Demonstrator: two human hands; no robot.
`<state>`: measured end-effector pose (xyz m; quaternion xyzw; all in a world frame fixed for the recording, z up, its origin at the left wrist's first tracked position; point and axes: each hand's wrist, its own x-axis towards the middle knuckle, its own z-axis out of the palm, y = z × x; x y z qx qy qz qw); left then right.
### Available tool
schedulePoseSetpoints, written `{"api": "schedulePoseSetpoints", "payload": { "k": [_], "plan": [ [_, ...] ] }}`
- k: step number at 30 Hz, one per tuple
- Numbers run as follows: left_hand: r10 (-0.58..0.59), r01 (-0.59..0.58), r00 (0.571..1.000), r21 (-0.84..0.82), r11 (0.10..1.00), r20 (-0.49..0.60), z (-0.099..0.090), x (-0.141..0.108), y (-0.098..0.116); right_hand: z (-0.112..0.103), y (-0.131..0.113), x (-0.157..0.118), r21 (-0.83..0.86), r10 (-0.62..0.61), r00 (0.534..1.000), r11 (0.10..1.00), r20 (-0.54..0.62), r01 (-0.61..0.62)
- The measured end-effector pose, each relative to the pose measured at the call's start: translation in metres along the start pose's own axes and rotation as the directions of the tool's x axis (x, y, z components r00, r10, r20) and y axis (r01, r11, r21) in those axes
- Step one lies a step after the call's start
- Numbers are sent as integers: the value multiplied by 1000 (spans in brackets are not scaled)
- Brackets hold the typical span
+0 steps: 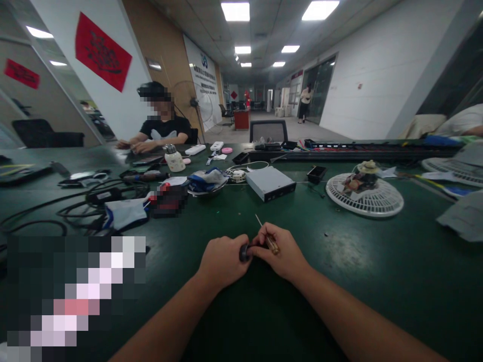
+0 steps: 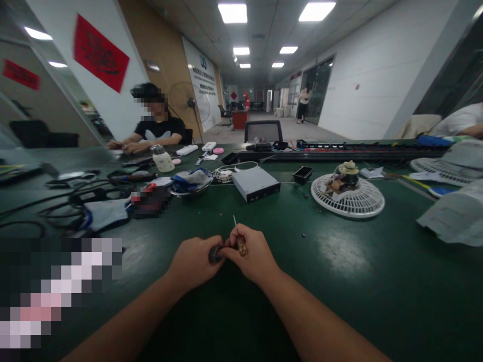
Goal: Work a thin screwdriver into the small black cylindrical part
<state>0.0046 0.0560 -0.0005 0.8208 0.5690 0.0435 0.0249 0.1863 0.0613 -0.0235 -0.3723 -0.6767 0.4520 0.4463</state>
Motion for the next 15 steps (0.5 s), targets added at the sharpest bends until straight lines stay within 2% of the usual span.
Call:
{"api": "schedulePoseSetpoints", "payload": {
  "k": [5,15],
  "plan": [
    [60,-60,998,-14,998,6,1,0,-2,1,-3,0,-106,18,1000,994,8,-17],
    [55,-55,998,-8,998,-18,3,0,-2,2,-10,1,-190,20,1000,981,-6,-21]
  ]
}}
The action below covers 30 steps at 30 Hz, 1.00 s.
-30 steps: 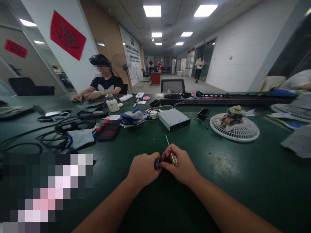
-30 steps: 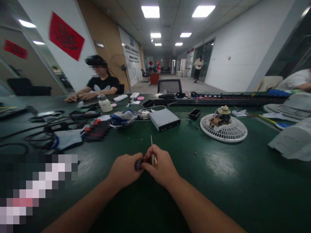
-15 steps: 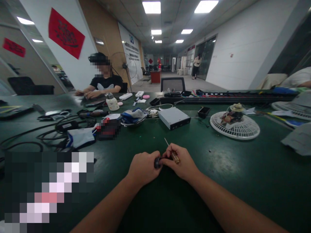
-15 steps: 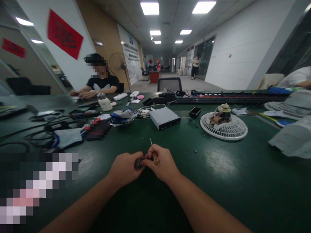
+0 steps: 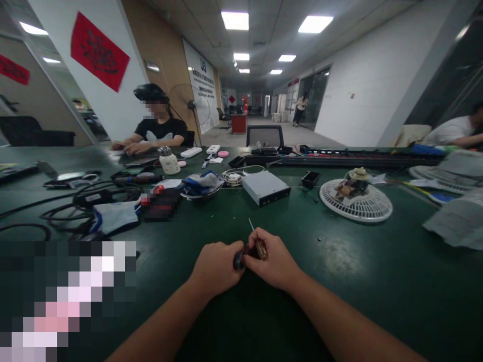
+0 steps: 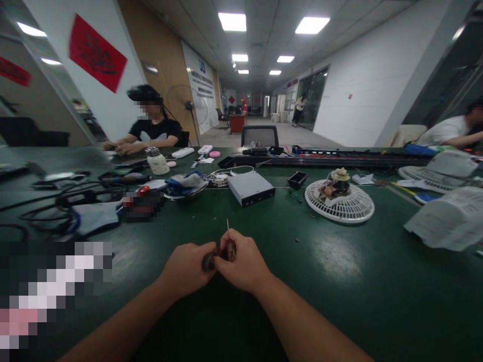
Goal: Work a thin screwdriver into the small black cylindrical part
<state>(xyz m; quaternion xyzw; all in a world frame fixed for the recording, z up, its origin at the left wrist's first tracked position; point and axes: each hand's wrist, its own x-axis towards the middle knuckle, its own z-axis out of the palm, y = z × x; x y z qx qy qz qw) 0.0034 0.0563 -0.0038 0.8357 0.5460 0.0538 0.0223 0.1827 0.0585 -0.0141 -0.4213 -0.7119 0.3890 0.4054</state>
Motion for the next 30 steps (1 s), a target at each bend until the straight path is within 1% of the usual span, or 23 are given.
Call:
{"api": "schedulePoseSetpoints", "payload": {
  "k": [7,10,12,15,18,20,22,24,27,30],
  "plan": [
    [-23,23,1000,-1,1000,16,-1,1,1,1,-2,0,0,-6,1000,1000,-11,6],
    [-79,79,997,-12,997,-5,-3,2,3,0,-3,0,-12,-32,999,999,-28,31],
    [-136,135,991,-28,990,-15,-4,2,3,0,-2,0,24,-38,998,999,-46,39],
    [-215,213,975,-41,976,-48,-3,3,2,0,2,2,205,5,996,979,-85,13],
    [-290,282,953,-86,956,-93,-1,3,0,-1,10,4,423,59,981,906,-186,26],
    [-325,312,940,-123,942,-101,0,4,-1,-3,14,6,520,99,958,852,-268,58],
    [-336,321,937,-140,937,-97,-1,4,-1,-5,17,6,578,135,945,813,-298,66],
    [-329,314,940,-144,938,-89,-2,4,0,-5,17,6,593,147,949,804,-280,50],
    [-289,275,954,-145,950,-78,-4,3,1,-6,14,5,575,131,963,818,-234,29],
    [-269,257,959,-131,958,-85,-4,2,1,-6,10,4,554,115,973,832,-201,16]
  ]
}}
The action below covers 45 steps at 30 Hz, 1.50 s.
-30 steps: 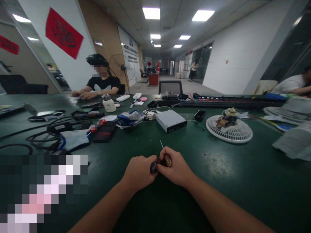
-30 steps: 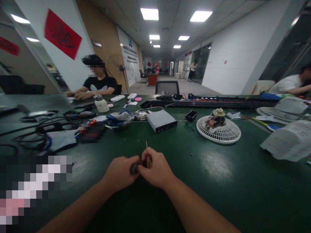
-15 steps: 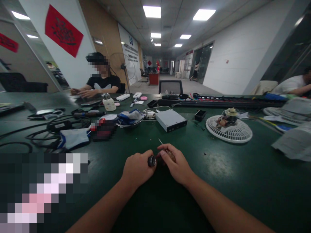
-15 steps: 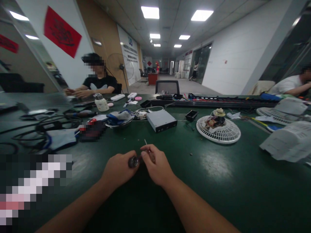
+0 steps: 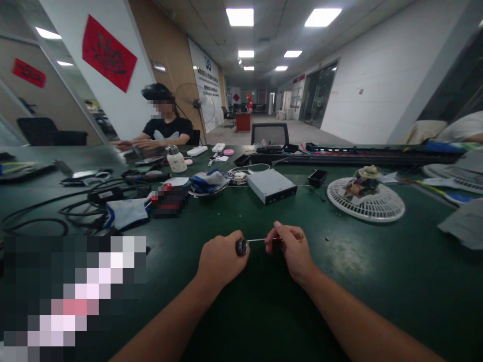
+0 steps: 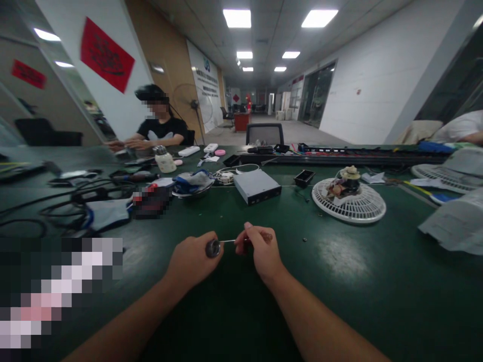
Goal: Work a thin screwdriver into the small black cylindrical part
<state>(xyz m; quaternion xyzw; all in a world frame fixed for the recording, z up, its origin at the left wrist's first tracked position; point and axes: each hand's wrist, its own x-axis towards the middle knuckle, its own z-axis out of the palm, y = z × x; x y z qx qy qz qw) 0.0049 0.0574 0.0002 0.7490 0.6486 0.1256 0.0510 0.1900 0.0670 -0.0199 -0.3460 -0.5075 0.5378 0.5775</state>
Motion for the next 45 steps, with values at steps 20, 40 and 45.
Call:
{"api": "schedulePoseSetpoints", "payload": {
  "k": [20,40,45],
  "plan": [
    [1,-3,998,34,999,59,-3,-1,3,4,-6,-5,-202,13,989,979,150,18],
    [22,-25,998,48,999,65,-3,-1,2,3,-8,-6,-120,-20,984,992,177,42],
    [13,-18,996,62,998,88,-5,-2,5,2,-6,-6,-95,-18,990,995,137,31]
  ]
}}
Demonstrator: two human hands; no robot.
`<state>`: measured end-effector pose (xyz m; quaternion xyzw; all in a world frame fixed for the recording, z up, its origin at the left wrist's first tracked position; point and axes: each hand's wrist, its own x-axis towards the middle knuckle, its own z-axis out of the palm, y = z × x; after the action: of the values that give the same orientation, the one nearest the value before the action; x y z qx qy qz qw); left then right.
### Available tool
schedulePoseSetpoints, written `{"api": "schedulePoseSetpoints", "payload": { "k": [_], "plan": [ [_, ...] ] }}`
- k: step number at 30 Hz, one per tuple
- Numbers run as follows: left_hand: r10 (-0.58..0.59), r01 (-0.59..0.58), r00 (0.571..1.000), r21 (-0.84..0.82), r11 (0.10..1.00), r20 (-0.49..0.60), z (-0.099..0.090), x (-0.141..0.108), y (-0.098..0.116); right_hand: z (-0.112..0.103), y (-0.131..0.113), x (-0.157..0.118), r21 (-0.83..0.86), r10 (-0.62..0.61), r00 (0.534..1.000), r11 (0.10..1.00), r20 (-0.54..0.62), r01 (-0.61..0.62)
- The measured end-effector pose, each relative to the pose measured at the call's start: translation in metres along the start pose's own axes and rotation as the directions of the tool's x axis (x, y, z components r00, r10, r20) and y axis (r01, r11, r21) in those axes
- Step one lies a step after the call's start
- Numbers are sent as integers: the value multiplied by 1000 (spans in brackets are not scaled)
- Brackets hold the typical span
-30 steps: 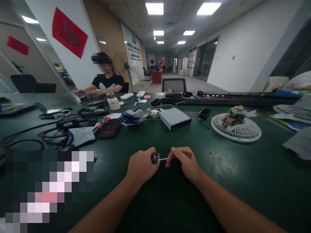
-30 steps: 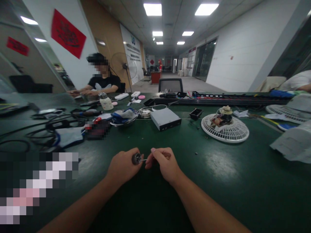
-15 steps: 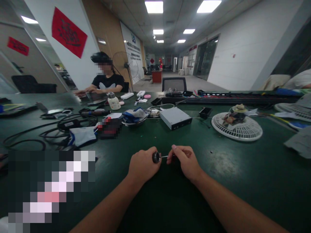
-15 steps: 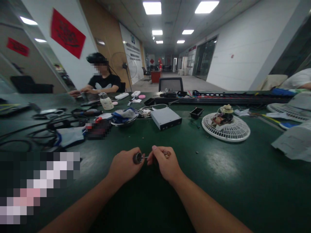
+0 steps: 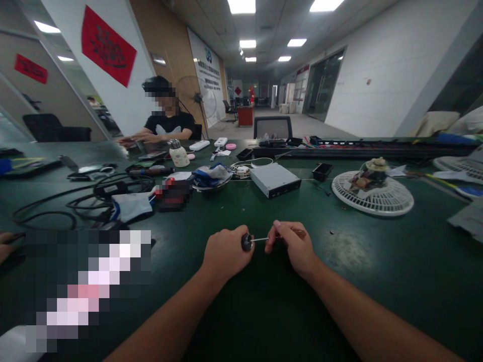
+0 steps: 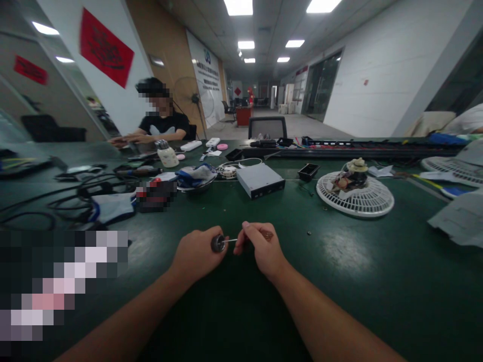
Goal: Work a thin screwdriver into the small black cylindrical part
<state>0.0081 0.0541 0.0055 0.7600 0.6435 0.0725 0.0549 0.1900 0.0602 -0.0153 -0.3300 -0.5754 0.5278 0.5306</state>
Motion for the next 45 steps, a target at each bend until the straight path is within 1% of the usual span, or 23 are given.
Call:
{"api": "schedulePoseSetpoints", "payload": {
  "k": [2,4,8,10,13,15,17,22,24,26,30,32,36,37,38,43,45],
  "plan": [
    [-3,3,1000,-3,1000,-11,1,0,0,-1,2,1,36,8,1000,999,-29,-7],
    [7,-7,1000,-6,1000,-23,3,0,-1,0,2,1,38,15,999,999,-52,-13],
    [13,-13,999,-6,1000,-36,5,1,-3,1,-1,2,-62,6,998,998,-68,-10],
    [4,-4,999,-7,1000,-34,4,1,-3,2,-3,1,-63,-6,999,998,-46,3],
    [10,-11,1000,-14,1000,-29,3,1,-2,2,-6,0,-58,-20,999,998,43,23],
    [20,-21,999,-17,1000,-28,2,1,-2,2,-7,-1,-64,-19,997,998,79,24],
    [28,-28,999,-14,1000,-27,3,1,-2,2,-6,-1,-60,-7,998,998,59,11],
    [41,-42,999,-4,999,-27,5,1,-3,3,-1,1,-70,6,999,997,-50,-9],
    [44,-44,999,-5,999,-32,5,1,-3,3,-1,1,-71,-2,997,997,-77,-4],
    [39,-39,999,-5,999,-35,5,1,-3,3,-2,1,-66,-15,999,998,-52,11],
    [33,-33,999,1,999,-31,4,1,-3,3,-4,-1,-45,-23,998,999,63,25],
    [38,-38,999,3,999,-27,3,0,-2,3,-4,-1,-51,-16,998,999,58,19],
    [46,-46,999,13,999,-14,3,1,-2,4,-3,0,-83,-10,999,997,-41,7],
    [44,-43,999,18,999,-16,3,1,-2,5,-3,1,-85,-15,999,996,-48,11],
    [39,-39,999,20,999,-22,3,1,-2,5,-3,1,-85,-20,999,996,-38,17],
    [24,-25,998,-21,999,-52,5,2,-4,4,-2,-1,-100,-38,996,994,81,46],
    [12,-13,998,-16,1000,-60,6,2,-5,3,-1,-2,-119,-36,997,992,74,45]
  ]
}}
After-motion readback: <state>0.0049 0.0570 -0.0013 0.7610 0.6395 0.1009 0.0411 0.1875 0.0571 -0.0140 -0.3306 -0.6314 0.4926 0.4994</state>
